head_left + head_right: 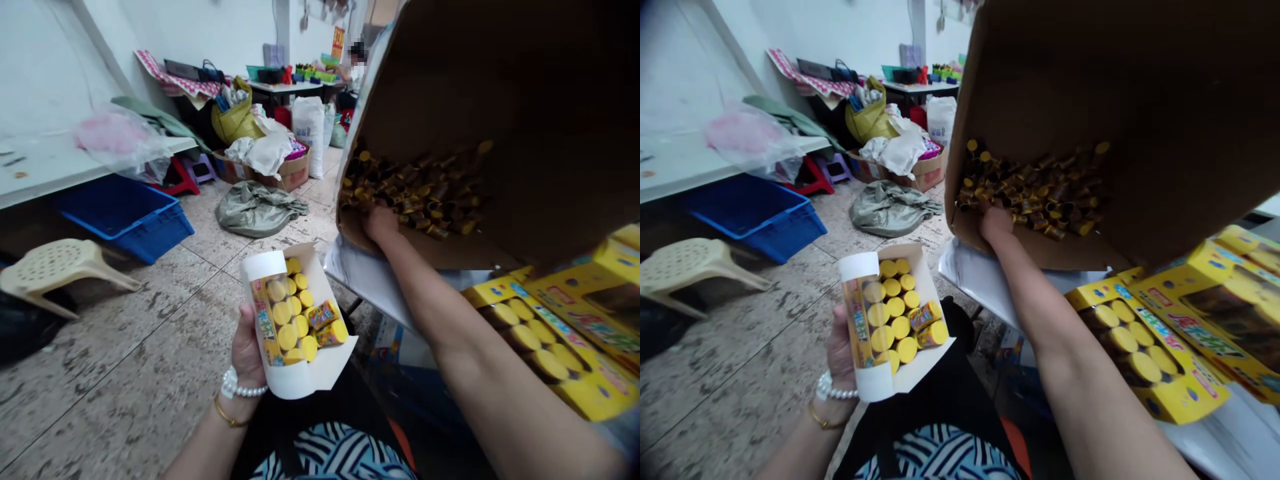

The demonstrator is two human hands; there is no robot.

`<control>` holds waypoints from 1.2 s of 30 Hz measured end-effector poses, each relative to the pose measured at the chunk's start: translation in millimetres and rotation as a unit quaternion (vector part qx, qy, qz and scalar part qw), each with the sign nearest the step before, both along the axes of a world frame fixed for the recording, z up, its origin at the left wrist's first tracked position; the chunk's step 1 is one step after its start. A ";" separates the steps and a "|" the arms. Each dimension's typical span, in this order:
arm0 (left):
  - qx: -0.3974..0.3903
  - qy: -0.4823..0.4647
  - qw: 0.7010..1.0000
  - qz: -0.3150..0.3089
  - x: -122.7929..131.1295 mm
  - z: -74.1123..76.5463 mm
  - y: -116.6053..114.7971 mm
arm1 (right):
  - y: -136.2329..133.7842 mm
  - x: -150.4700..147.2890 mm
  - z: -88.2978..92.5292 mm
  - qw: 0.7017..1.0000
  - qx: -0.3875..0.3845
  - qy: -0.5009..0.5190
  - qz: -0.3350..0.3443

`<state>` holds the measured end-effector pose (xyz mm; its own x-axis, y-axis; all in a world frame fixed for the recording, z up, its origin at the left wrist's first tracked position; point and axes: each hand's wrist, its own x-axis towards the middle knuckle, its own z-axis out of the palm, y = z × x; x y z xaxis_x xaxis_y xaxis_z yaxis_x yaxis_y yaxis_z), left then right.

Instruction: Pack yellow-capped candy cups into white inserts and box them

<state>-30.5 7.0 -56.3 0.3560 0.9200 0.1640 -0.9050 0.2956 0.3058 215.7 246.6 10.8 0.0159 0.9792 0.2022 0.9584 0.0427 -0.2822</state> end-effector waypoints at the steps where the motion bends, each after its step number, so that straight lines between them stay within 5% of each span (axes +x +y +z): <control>1: -0.010 0.006 1.000 0.012 -2.3 -0.9 -1.7 | -2.8 0.0 -4.3 1.000 -0.001 -0.004 -0.001; 5: -0.053 0.008 0.997 0.053 -9.1 -11.4 -7.3 | -44.8 -2.7 0.0 0.993 0.039 0.102 0.044; 9: -0.094 0.008 0.994 0.055 -3.2 -17.5 -5.7 | -116.0 -22.1 21.0 0.924 0.010 0.317 0.214; 14: -0.082 0.005 0.995 0.058 10.4 -12.0 -3.3 | -172.1 -46.4 21.9 0.905 -0.057 0.298 0.299; 20: -0.083 0.014 0.994 0.072 10.2 -17.1 -4.4 | -191.2 -34.4 2.7 0.925 -0.011 0.227 0.305; 25: -0.082 0.025 0.994 0.072 14.2 -21.3 -1.3 | -198.4 -33.7 -2.7 0.955 -0.129 0.208 0.165; 29: -0.071 0.026 0.996 0.041 20.2 -24.1 0.1 | -200.5 -43.5 -2.0 0.961 -0.184 0.172 0.117; 33: -0.047 -0.009 0.999 0.017 18.9 -27.1 -1.9 | -197.3 -38.9 4.1 0.960 -0.206 0.124 0.143; 36: 0.008 -0.056 0.998 -0.025 14.4 -22.5 1.5 | -171.2 -21.3 10.4 0.946 -0.192 0.186 0.185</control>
